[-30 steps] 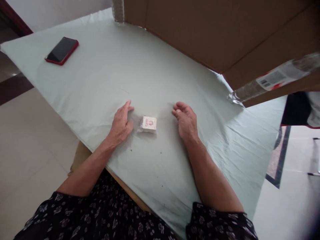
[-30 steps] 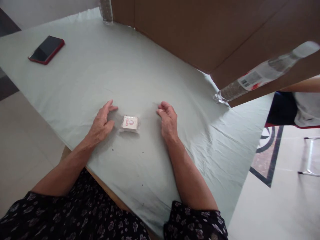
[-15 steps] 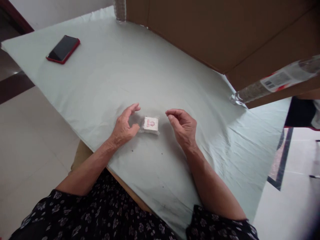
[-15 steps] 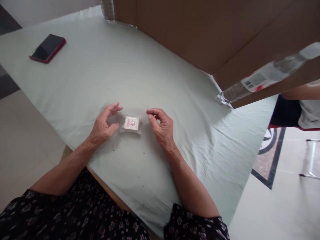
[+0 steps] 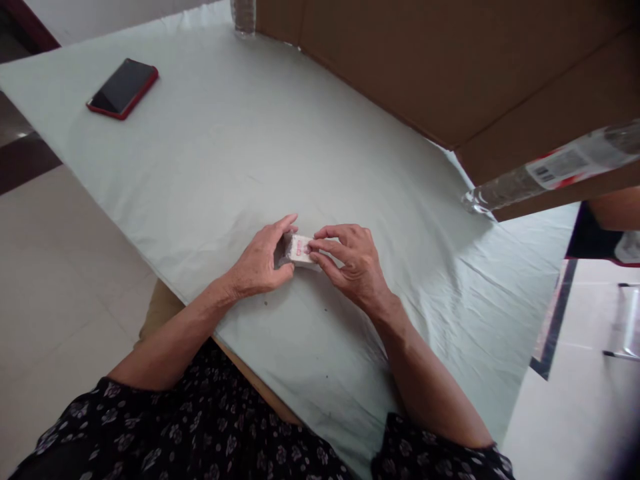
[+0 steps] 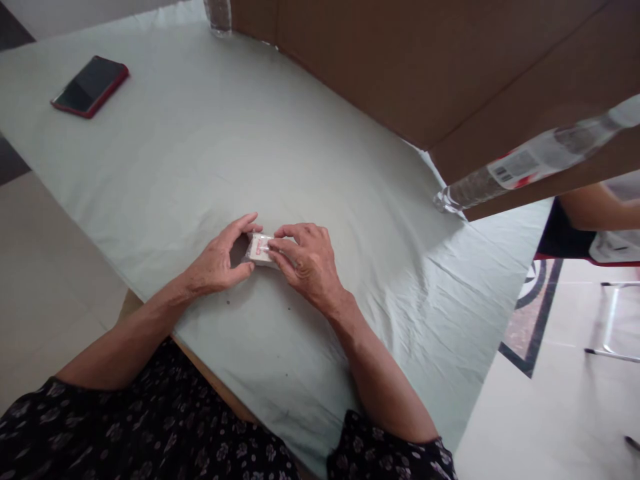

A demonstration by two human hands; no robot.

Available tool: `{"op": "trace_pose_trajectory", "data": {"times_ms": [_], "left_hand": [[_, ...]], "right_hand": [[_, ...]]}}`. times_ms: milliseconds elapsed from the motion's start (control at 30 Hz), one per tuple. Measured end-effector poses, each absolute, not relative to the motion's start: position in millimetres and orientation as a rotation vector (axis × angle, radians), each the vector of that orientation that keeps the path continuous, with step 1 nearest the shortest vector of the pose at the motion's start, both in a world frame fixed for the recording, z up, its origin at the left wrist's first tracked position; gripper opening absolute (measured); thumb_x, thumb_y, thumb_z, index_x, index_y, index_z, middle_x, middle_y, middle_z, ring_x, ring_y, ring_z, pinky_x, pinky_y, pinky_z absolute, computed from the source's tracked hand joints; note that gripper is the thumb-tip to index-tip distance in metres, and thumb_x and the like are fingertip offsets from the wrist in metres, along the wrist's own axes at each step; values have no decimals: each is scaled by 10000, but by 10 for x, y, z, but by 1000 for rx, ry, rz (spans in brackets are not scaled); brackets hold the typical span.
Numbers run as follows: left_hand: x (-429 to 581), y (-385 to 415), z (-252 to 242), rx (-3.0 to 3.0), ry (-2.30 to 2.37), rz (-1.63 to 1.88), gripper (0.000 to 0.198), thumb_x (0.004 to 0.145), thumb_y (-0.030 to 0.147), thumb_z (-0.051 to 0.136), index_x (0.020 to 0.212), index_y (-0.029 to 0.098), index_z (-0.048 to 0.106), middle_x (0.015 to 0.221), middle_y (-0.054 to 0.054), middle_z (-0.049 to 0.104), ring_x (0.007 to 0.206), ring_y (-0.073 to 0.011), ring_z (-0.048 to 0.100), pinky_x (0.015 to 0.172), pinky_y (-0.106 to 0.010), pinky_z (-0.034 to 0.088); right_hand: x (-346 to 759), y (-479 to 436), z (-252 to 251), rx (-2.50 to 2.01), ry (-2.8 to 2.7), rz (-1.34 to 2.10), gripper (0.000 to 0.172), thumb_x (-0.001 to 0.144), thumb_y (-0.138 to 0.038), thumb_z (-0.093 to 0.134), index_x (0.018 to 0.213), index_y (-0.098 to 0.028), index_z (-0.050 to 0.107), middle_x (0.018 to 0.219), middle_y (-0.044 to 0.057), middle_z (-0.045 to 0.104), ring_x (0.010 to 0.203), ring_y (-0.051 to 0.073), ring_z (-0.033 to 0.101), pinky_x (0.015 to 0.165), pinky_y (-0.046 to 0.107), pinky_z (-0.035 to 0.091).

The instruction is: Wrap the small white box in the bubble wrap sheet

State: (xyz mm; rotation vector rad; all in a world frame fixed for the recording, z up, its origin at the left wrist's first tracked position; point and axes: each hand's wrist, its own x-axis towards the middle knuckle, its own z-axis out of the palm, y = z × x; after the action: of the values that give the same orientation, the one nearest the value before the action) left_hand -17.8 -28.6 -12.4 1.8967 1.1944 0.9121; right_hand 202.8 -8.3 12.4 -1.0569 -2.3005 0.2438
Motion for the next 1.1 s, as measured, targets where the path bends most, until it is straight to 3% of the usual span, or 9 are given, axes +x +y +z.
{"op": "trace_pose_trajectory", "data": {"times_ms": [367, 567, 767, 1100], "left_hand": [[-175, -277, -139, 1904, 1199, 940, 834, 749, 188, 616, 1541, 220, 358, 1364, -120, 628, 1273, -282, 580, 1120, -475, 434], [-189, -282, -93, 1874, 1235, 938, 778, 850, 435, 665, 1526, 178, 378, 1453, -183, 547, 1358, -326, 506, 1149, -510, 390], [-164, -279, -119, 1886, 1331, 885, 746, 882, 520, 640, 1521, 220, 400, 1294, -122, 638, 1250, -287, 576, 1115, -478, 412], [-144, -312, -176, 1987, 1089, 982, 849, 838, 285, 729, 1574, 241, 308, 1419, -140, 543, 1253, -272, 578, 1084, -436, 486]], "right_hand": [[1852, -13, 267, -992, -2553, -8, 285, 988, -136, 466, 827, -243, 675, 912, 38, 744, 816, 207, 564, 871, 433, 361], [1830, 25, 155, -1038, -2364, 72, 180, 977, -190, 495, 895, -229, 651, 981, 45, 762, 869, 214, 635, 851, 410, 388], [1850, 11, 184, -1089, -2268, 261, 174, 1004, -216, 451, 938, -244, 609, 1009, 42, 754, 933, 207, 666, 898, 397, 409], [1894, 1, 331, -1131, -1972, 465, 169, 1023, -304, 491, 933, -242, 620, 929, 14, 732, 859, 176, 659, 892, 356, 464]]}}
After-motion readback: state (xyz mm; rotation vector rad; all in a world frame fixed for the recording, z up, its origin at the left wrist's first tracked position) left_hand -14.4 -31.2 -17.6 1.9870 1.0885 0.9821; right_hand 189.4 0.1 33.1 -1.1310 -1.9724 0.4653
